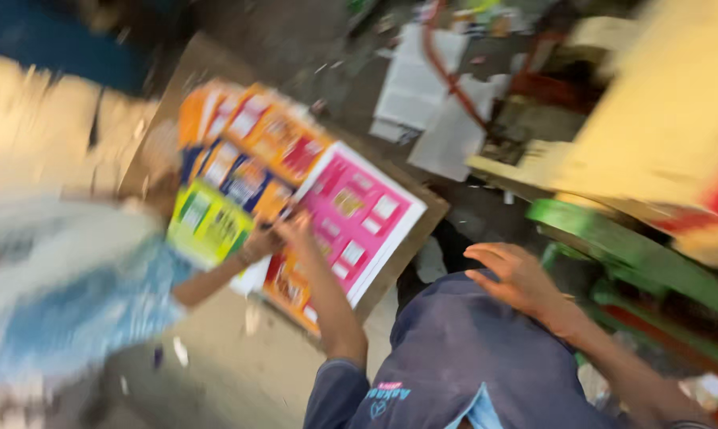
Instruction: The person repeatedly picks up a stack of pink and orange printed paper sheets from a table, separates one sheet, and places it onto a nearby machine. The person continues this repetitive sorting action for the duration of the clip.
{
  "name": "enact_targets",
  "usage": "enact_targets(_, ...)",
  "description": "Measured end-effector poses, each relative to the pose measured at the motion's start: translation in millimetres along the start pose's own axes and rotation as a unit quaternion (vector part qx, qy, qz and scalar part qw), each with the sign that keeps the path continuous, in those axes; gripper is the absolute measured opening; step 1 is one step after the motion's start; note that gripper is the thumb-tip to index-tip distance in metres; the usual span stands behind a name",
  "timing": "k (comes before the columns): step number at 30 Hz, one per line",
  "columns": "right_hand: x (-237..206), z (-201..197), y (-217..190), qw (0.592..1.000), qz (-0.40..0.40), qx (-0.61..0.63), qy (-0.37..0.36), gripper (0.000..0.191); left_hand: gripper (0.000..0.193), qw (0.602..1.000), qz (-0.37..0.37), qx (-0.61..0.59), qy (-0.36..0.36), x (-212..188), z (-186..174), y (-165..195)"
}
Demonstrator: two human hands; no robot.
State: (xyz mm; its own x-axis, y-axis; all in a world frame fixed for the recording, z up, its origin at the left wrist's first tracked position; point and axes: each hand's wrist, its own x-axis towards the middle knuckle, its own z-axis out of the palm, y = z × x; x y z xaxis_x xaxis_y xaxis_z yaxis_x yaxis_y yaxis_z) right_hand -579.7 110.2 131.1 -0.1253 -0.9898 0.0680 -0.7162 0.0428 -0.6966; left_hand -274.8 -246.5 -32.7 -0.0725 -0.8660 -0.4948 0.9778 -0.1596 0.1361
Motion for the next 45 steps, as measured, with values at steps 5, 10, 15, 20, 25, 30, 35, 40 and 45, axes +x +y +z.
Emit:
enact_targets(5, -59.8, -154.5, 70.8, 0.916, -0.038, -0.140, 0.374, 0.025, 0.060, 0.983, 0.011, 0.060, 0.173, 17.1, -1.8, -19.1)
enact_targets(10, 18.2, -226.0, 294.6, 0.802, 0.110, -0.032, 0.586, 0.030, 0.017, 0.939, -0.044, 0.321, -0.115, -46.7, -24.0, -117.7)
enact_targets(15, 116.6, -84.9, 316.1, 0.779, 0.261, -0.486, 0.298, 0.068, 0.057, 0.798, -0.344, 0.457, -0.191, -151.2, -55.0, -263.2)
enact_targets(20, 70.8, 71.5, 197.2, 0.900, 0.196, 0.373, 0.112, 0.081, 0.062, 0.856, -0.116, 0.461, -0.202, -167.2, -42.8, -294.0)
enact_targets(25, -13.2, 92.6, 161.0, 0.858, 0.217, 0.390, 0.256, 0.042, 0.042, 0.748, 0.075, 0.652, -0.094, -151.4, -49.4, -146.1)
enact_targets(30, 34.2, 138.0, 162.0, 0.645, 0.351, 0.655, 0.179, 0.031, 0.086, 0.389, 0.406, 0.826, -0.033, -176.5, -77.5, 11.8)
enact_targets(35, 117.7, 179.4, 114.6, 0.759, 0.303, 0.546, 0.183, 0.028, 0.067, 0.638, 0.303, 0.698, 0.118, -189.7, -80.6, 59.0)
enact_targets(40, 145.7, 178.2, 90.0, 0.946, 0.187, 0.174, 0.198, 0.058, 0.067, 0.505, 0.428, 0.726, 0.188, -175.1, -69.8, 64.4)
enact_targets(45, 145.0, 178.7, 96.2, 0.981, 0.055, 0.001, 0.186, 0.051, 0.081, 0.480, 0.405, 0.736, 0.254, -167.1, -80.4, 72.7)
